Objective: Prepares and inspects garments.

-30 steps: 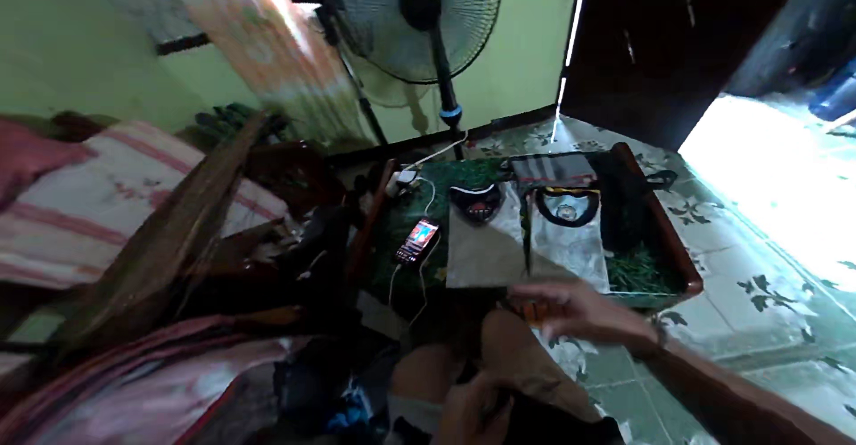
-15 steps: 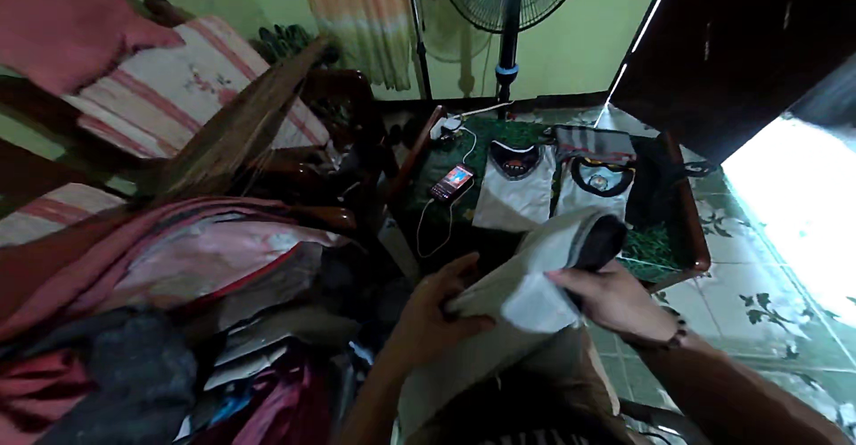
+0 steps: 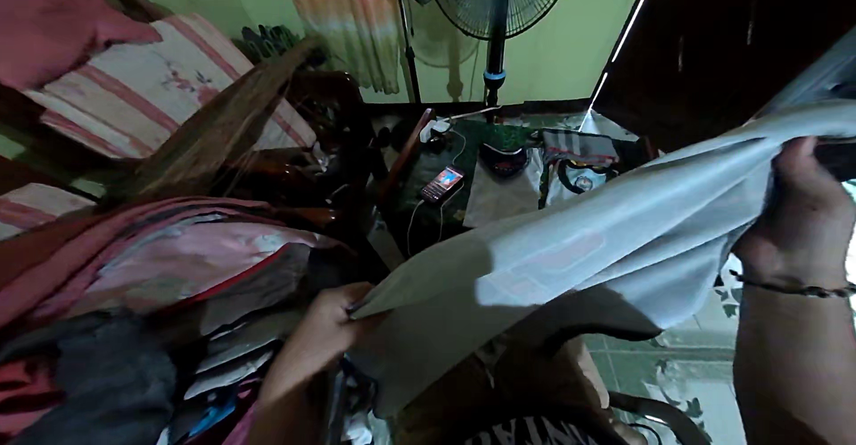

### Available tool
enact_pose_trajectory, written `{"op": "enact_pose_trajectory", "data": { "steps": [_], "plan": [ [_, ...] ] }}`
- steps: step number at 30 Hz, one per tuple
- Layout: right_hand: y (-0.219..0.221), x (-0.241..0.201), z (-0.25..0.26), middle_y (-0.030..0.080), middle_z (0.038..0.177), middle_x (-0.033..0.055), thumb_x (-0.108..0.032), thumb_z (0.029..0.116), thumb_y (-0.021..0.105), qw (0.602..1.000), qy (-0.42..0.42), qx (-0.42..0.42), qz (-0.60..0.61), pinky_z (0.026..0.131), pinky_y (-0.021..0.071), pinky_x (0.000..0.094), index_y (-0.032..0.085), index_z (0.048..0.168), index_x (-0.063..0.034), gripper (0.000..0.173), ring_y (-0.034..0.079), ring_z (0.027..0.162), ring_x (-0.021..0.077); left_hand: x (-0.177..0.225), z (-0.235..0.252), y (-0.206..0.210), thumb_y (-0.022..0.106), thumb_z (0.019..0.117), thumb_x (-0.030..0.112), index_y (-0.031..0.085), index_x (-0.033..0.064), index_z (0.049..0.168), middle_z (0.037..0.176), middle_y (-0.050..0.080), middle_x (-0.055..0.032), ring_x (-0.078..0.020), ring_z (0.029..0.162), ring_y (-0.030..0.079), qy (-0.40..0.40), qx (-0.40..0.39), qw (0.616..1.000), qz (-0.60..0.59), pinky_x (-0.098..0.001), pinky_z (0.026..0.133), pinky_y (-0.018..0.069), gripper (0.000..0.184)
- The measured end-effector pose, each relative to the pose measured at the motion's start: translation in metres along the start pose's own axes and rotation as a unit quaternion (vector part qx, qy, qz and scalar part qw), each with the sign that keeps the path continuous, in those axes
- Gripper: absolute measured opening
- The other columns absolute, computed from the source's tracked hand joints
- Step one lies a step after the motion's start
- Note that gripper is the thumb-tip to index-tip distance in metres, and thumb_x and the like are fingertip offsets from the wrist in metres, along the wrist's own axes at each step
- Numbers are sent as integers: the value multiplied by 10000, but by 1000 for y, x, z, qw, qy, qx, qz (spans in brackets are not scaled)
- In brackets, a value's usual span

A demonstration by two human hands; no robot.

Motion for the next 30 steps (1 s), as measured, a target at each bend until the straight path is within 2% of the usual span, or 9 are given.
{"op": "enact_pose_trajectory", "data": {
  "steps": [6, 10, 12, 14, 16, 18, 21, 25, 30],
  "plan": [
    [-67, 21, 10, 686, 1117, -53, -315, 1089, 428, 998, -15, 63, -16, 972, 552, 342, 567, 1241, -203, 235, 660, 1070, 86, -25, -12, -26, 682, 903, 199, 718, 38, 995, 890, 692, -4, 9, 760, 604, 26, 101, 993, 59, -187, 697, 518, 189],
    [-123, 55, -9, 690, 978, -76, -195, 1019, 488, 976, 131, 98, -144, 840, 585, 305, 559, 1177, -181, 173, 675, 909, 44, -27, -25, -14, 632, 903, 153, 692, 4, 1030, 985, 684, -6, 21, 884, 621, 42, 107, 993, 0, -168, 811, 532, 205],
    [-151, 70, -21, 675, 908, 13, -148, 951, 614, 887, 255, 15, -385, 753, 587, 326, 600, 1140, -57, 210, 660, 799, 98, -20, -36, -4, 623, 924, 167, 690, 28, 1027, 946, 689, 45, 61, 847, 615, 21, 59, 998, -27, -147, 782, 532, 186],
    [-166, 87, -26, 672, 1053, 274, -201, 961, 708, 707, 367, -164, -582, 881, 517, 596, 638, 1186, 84, 370, 658, 936, 390, -17, -44, 7, 626, 946, 163, 698, 22, 1050, 944, 698, 14, 39, 834, 625, 18, 10, 1000, -15, -158, 769, 538, 189],
    [-162, 109, -32, 660, 1162, 313, -277, 941, 747, 602, 382, -269, -647, 947, 454, 681, 657, 1251, 36, 449, 641, 1050, 479, -15, -48, 17, 608, 963, 177, 722, 4, 1054, 954, 717, -76, -66, 849, 658, 32, -8, 998, 45, -253, 794, 556, 226],
    [-125, 116, -42, 645, 1264, 263, -242, 953, 730, 654, 336, -307, -604, 1025, 458, 612, 625, 1331, -6, 458, 628, 1155, 420, -17, -49, 23, 559, 984, 192, 741, 37, 1074, 979, 715, -75, -102, 898, 670, 54, -14, 995, 80, -284, 838, 565, 255],
    [-62, 128, -62, 672, 1241, 155, -202, 965, 694, 760, 275, -393, -439, 982, 541, 450, 635, 1336, -54, 404, 667, 1105, 248, -7, -52, 23, 527, 976, 134, 742, 47, 1094, 1003, 728, -79, -141, 941, 694, 65, -16, 992, 110, -327, 883, 570, 261],
    [1, 143, -81, 556, 1478, 101, -259, 1007, 628, 747, 160, -527, -374, 1153, 404, 450, 642, 1384, -138, 396, 512, 1373, 239, 10, -58, 19, 543, 978, 129, 730, 8, 1080, 1006, 741, -101, -109, 946, 700, 74, -2, 993, 90, -287, 900, 564, 244],
    [62, 159, -93, 541, 1503, 93, -269, 1009, 635, 747, 53, -606, -267, 1214, 338, 470, 563, 1463, -136, 479, 442, 1445, 259, 20, -52, 10, 525, 1041, 277, 728, 93, 1052, 931, 654, -27, -40, 910, 596, 119, 40, 991, 52, -201, 830, 508, 274]
  ]
}}
Point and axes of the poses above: each hand's wrist, its own z-axis towards the middle knuckle, its own y-axis out of the palm, x = y × z, the point moved 1 cm from there along z, towards the middle knuckle
